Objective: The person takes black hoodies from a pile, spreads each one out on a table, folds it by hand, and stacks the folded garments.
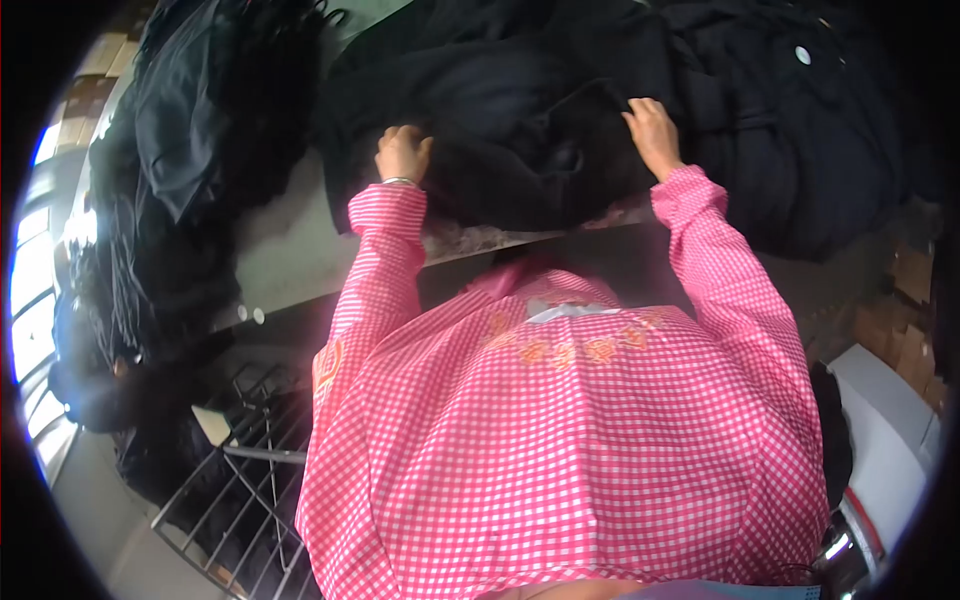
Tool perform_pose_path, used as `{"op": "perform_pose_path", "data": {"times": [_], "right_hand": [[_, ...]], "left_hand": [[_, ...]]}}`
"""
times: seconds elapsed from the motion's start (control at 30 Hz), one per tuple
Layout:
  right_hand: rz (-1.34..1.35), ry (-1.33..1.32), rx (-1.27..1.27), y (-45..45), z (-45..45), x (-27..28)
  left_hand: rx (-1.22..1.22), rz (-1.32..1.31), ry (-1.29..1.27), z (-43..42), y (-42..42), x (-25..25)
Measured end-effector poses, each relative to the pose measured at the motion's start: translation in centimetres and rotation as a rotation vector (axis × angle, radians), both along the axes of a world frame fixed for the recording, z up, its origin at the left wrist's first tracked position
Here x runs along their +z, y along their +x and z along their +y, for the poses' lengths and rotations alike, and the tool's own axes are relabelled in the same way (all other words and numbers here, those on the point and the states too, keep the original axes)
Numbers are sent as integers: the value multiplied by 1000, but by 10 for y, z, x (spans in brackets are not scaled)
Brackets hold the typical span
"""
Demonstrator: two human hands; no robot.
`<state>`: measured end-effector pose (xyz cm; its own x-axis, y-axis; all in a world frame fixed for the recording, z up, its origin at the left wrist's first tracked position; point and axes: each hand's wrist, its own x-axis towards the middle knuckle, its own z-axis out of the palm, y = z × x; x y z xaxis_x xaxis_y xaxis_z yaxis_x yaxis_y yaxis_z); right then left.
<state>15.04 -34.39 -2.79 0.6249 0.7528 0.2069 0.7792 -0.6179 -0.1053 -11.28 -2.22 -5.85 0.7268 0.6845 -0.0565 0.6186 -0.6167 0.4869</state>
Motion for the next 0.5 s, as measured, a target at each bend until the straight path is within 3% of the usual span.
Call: {"op": "perform_pose_path", "data": {"times": [0.03, 0.1, 0.13, 0.2, 0.27, 0.43, 0.5], "right_hand": [[-18, -4, -16, 2, 0, 4], [320, 240, -135, 7, -1, 7], [312, 245, -147, 7, -8, 11], [648, 537, -273, 6, -21, 29], [981, 833, -385, 4, -38, 42], [823, 749, -444, 17, -60, 11], [692, 710, -378, 7, -64, 26]], "left_hand": [[-16, -18, -4, 2, 4, -1], [-72, 89, 21, 8, 7, -1], [-84, 23, -44, 12, 4, -3], [-105, -45, -105, 18, -5, 1], [-16, -13, -351, 14, -19, 11], [131, -184, -340, 0, -31, 11], [147, -232, -289, -1, -34, 5]]}}
